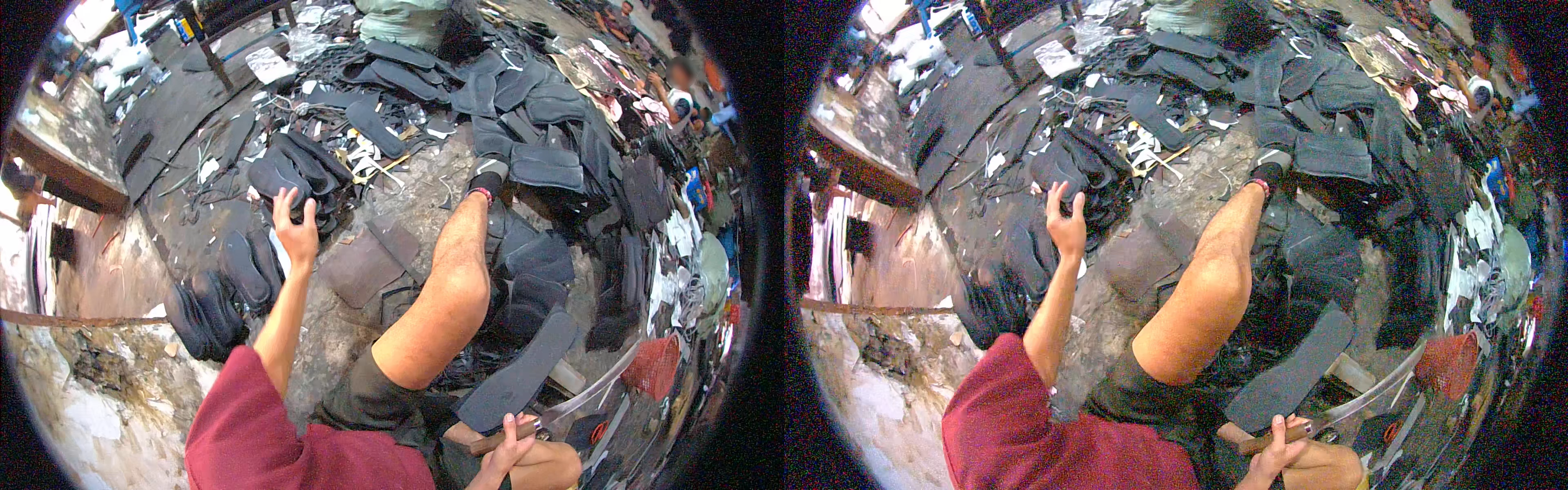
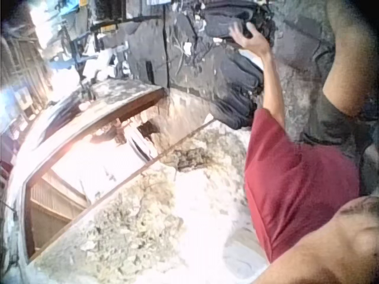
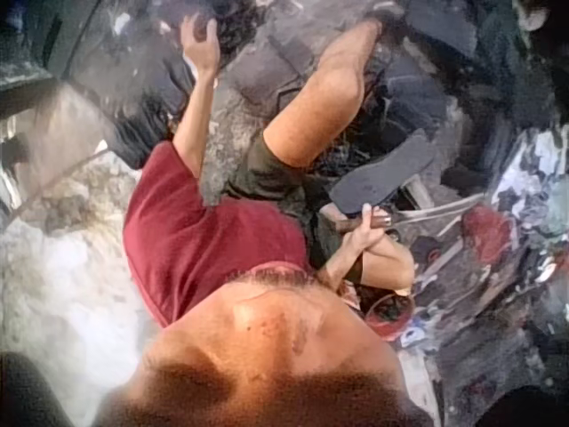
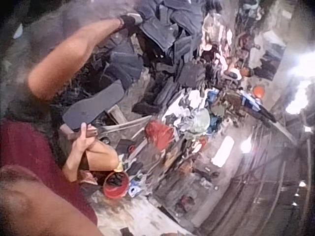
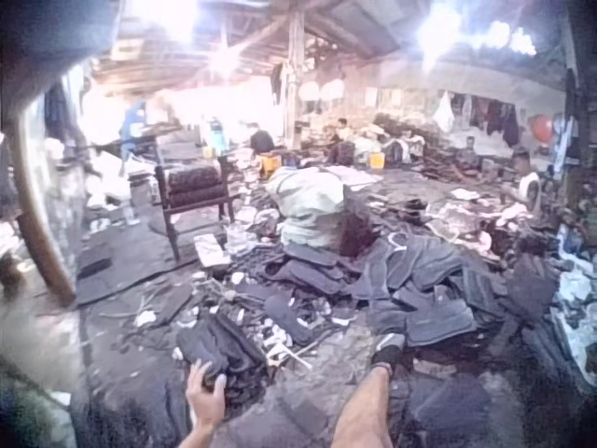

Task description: The person sits on the floor and uses a large knife to cut black rubber sheets into smaller pieces. They repeatedly pick up sheets, cut them, and place the cut pieces aside.

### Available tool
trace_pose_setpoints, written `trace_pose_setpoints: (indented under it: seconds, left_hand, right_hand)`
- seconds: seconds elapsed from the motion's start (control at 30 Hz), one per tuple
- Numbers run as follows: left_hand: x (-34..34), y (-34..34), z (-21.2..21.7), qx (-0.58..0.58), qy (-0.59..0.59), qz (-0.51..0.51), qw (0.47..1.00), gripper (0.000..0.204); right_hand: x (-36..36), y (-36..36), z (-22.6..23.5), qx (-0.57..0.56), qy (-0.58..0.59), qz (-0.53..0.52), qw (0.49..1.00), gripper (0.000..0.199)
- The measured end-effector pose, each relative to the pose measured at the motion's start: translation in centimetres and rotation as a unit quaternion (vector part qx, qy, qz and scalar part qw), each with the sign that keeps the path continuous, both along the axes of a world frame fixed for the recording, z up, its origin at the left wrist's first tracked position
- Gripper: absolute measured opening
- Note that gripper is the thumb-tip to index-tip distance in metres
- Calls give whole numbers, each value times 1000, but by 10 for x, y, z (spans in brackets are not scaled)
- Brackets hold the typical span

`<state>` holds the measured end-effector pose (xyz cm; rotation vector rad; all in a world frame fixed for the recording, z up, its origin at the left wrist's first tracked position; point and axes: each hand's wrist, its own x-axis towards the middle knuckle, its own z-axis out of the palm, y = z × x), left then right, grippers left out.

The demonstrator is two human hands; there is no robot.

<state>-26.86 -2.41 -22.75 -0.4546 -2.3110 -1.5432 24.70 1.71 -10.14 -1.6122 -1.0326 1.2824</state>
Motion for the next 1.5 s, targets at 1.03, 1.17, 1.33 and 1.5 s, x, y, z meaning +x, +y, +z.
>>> trace_pose_setpoints:
  seconds: [1.03, 1.17, 1.33, 1.5]
  left_hand:
    - [226, 24, 192, 139, -604, -418, 665, 38]
    - [238, 28, 198, 111, -571, -414, 700, 39]
    - [236, 30, 189, 114, -564, -424, 699, 43]
    - [246, 30, 185, 103, -548, -427, 712, 47]
  right_hand:
    - [66, -49, 33, 105, -152, 370, 910, 29]
    - [21, -42, 4, 184, -135, 341, 912, 29]
    - [-49, 4, 8, 119, -109, 356, 920, 30]
    - [-118, 51, 3, 268, -102, 286, 915, 30]
